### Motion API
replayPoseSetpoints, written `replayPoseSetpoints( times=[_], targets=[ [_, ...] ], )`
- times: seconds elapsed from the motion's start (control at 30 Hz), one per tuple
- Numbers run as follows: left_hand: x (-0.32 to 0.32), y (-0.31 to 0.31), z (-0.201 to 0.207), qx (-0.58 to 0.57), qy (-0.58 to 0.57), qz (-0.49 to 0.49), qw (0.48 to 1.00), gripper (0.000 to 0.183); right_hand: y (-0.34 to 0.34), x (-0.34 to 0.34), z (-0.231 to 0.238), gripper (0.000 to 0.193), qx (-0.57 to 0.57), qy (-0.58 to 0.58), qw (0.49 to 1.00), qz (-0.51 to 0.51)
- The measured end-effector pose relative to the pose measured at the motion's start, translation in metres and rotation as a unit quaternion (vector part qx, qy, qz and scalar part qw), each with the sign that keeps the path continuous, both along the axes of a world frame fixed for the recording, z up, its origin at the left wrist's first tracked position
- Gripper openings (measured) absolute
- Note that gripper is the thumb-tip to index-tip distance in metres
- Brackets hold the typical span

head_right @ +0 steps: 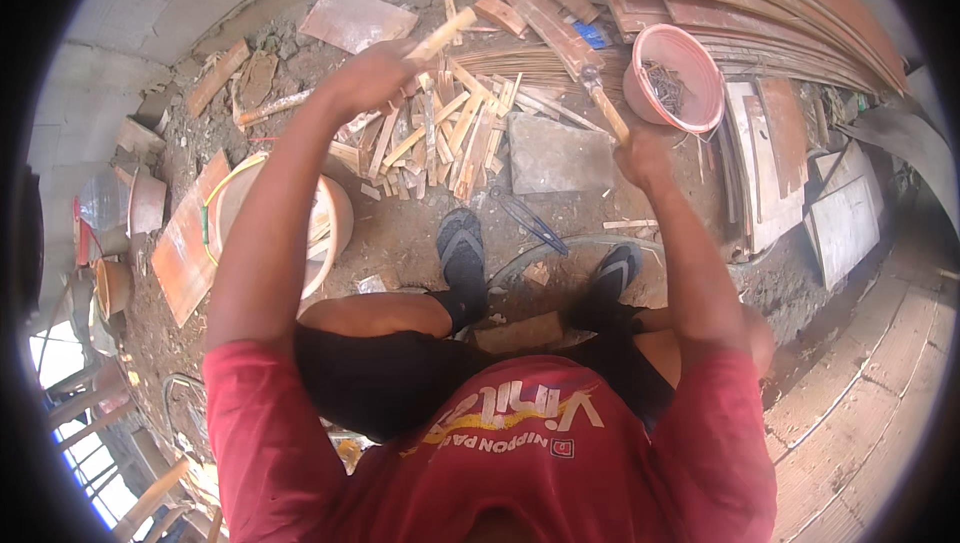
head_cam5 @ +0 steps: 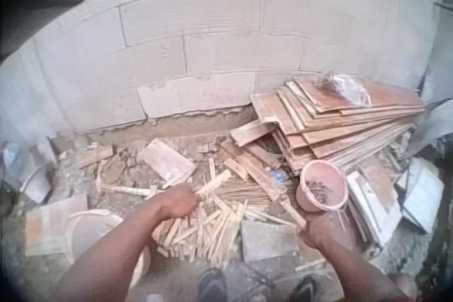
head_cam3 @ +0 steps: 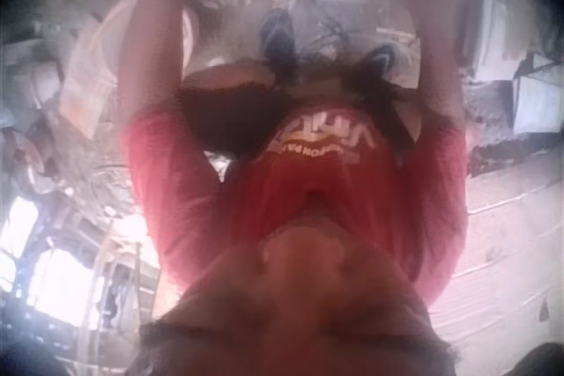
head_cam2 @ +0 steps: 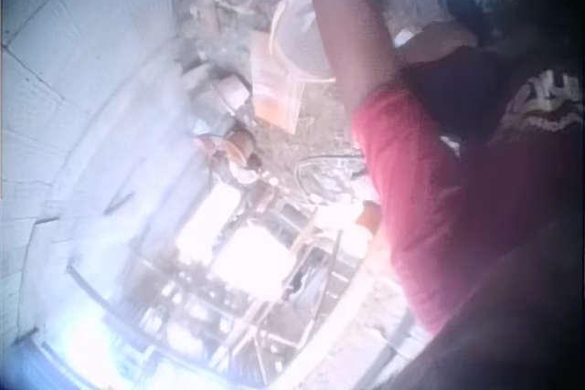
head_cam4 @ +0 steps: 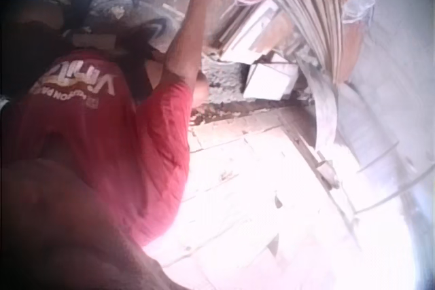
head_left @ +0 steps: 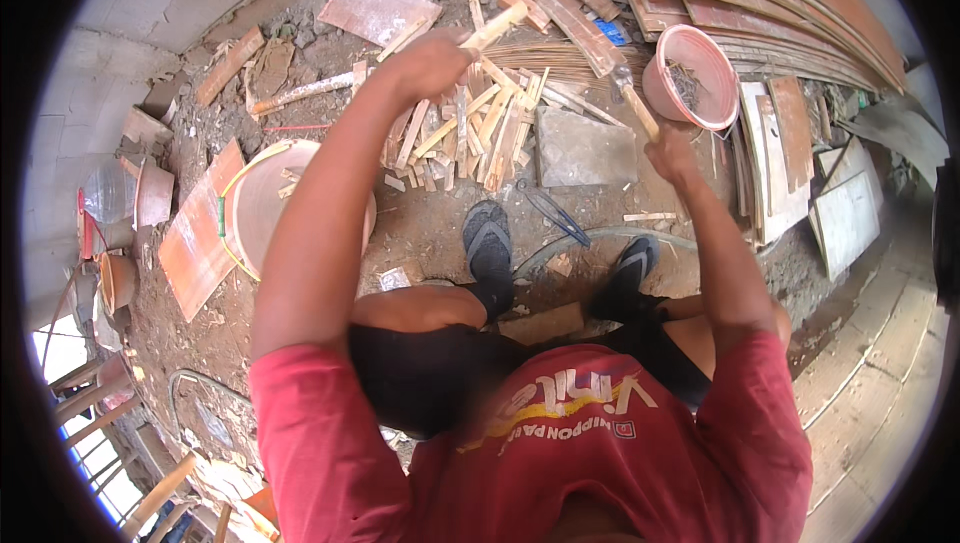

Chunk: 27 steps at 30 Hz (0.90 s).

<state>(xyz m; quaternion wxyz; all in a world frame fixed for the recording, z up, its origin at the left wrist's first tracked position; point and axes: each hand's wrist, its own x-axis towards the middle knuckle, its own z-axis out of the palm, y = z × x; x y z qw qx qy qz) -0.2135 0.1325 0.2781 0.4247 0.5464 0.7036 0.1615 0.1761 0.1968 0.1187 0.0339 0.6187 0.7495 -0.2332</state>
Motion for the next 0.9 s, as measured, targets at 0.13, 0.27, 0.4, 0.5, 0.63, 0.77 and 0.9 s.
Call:
replayPoseSetpoints(
  times=[0.13,0.27,0.4,0.5,0.63,0.77,0.9],
  targets=[
    [0.050,0.028,-0.106,0.009,0.030,-0.001,1.000,0.036,-0.089,0.017,-0.006,0.030,-0.082,0.242,0.950,-0.180],
    [0.177,-0.062,-0.198,-0.155,-0.357,0.236,0.890,0.027,-0.141,0.035,-0.037,0.027,-0.132,0.254,0.930,-0.228],
    [0.251,-0.114,-0.271,-0.211,-0.433,0.291,0.827,0.029,-0.164,0.069,-0.065,0.025,-0.086,0.274,0.933,-0.217],
    [0.264,-0.128,-0.282,-0.200,-0.426,0.316,0.824,0.029,-0.177,0.080,-0.072,0.024,-0.079,0.294,0.935,-0.184],
    [0.263,-0.118,-0.287,-0.181,-0.470,0.340,0.794,0.030,-0.181,0.076,-0.059,0.023,-0.091,0.287,0.941,-0.152],
    [0.272,-0.118,-0.292,-0.187,-0.464,0.368,0.784,0.034,-0.183,0.071,-0.058,0.026,-0.036,0.303,0.942,-0.140],
    [0.274,-0.120,-0.300,-0.179,-0.438,0.381,0.794,0.034,-0.179,0.048,-0.019,0.029,-0.003,0.333,0.927,-0.173]
  ],
)
